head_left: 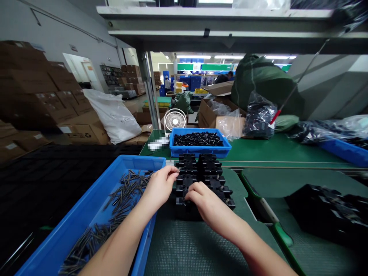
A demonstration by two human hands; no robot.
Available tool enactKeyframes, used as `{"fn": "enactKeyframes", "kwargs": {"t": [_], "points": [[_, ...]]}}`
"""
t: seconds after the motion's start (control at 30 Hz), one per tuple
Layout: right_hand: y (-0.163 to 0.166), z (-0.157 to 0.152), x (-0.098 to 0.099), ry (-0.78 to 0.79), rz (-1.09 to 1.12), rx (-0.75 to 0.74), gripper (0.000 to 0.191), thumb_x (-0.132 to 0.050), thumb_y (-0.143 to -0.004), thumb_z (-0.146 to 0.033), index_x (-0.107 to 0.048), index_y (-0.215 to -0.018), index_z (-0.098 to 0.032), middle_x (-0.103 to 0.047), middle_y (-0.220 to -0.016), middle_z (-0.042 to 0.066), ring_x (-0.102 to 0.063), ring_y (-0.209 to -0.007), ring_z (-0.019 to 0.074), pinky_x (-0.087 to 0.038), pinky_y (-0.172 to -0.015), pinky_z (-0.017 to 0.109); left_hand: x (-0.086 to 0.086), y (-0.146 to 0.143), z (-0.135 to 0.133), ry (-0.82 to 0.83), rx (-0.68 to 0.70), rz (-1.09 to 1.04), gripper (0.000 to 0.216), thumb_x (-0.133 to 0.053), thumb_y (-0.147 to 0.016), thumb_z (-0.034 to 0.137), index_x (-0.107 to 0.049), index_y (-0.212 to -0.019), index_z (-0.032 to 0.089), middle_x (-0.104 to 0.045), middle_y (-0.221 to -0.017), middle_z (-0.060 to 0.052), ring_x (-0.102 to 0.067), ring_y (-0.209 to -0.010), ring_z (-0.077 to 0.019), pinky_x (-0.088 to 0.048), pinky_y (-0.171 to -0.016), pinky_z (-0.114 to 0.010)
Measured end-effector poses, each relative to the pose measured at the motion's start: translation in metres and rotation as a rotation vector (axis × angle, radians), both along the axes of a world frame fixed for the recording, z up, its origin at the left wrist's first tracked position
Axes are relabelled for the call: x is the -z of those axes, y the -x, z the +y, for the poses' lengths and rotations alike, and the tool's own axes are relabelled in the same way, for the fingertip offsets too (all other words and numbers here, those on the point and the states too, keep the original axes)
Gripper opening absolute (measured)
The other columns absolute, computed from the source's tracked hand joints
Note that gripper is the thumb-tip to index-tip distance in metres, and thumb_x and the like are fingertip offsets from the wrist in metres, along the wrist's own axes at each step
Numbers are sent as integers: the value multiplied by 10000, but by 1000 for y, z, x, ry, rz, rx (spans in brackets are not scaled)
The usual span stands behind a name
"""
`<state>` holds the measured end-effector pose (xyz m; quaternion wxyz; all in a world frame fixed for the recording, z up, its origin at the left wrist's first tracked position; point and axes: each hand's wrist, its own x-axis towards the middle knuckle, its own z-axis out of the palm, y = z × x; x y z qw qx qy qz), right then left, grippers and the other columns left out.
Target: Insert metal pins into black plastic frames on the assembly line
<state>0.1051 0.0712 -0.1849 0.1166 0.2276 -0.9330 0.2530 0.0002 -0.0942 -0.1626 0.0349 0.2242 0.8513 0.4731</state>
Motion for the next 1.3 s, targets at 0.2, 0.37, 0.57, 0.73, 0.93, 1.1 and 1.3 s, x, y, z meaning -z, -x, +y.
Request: {"fn": "enactKeyframes", "kwargs": {"t": [0.2,0.37,0.57,0.73,0.93,1.1,1.3], "points": [[7,-6,-3,46,-5,-43,294,-450,-895,-54,-546,-1127,-208,-548,-1057,69,-492,-1008,200,-459,-885,358,-8,1,-3,24,5,40,180,-488,-830,241,-640,-921,209,-696,-954,-52,-627,-891,-225,-462,-808,-343],[21,0,-11,456,-77,113,358,-559,-885,-230,-471,-1231,-226,-581,-1075,52,-558,-937,167,-485,-843,323,-12,-4,-3,2,147,24,162,-520,-826,269,-655,-900,218,-706,-915,-14,-635,-863,-196,-470,-791,-299],[30,-4,-21,535,-50,95,124,-520,-904,-280,-618,-909,-204,-630,-900,19,-583,-857,155,-462,-790,279,-18,-18,-1,57,253,92,175,-512,-822,216,-682,-864,229,-719,-865,17,-644,-805,-172,-479,-730,-256],[33,10,-24,547,1,175,131,-574,-861,-314,-653,-868,-211,-637,-916,34,-587,-881,180,-466,-791,292,-45,1,-43,205,0,251,241,-506,-857,295,-667,-1029,242,-679,-1088,-17,-598,-1017,-196,-427,-919,-284],[32,19,-28,527,-37,296,208,-587,-837,-392,-666,-921,-219,-671,-945,44,-613,-882,206,-493,-814,333,-30,34,-123,660,-173,199,176,-539,-816,212,-707,-868,223,-661,-1005,-95,-558,-1035,-298,-395,-919,-435],[37,16,-18,506,-36,328,274,-596,-829,-424,-633,-988,-204,-674,-941,55,-624,-834,206,-510,-731,325,38,40,-151,972,-90,-57,133,-695,-747,252,-650,-821,151,-642,-923,-58,-580,-930,-226,-477,-804,-408],[41,13,-13,444,-13,360,202,-589,-846,-400,-625,-940,-225,-670,-913,21,-621,-802,183,-484,-728,304,52,36,-144,1109,-84,-49,214,-663,-793,288,-617,-933,132,-572,-1127,-90,-521,-1065,-250,-454,-880,-444]]}}
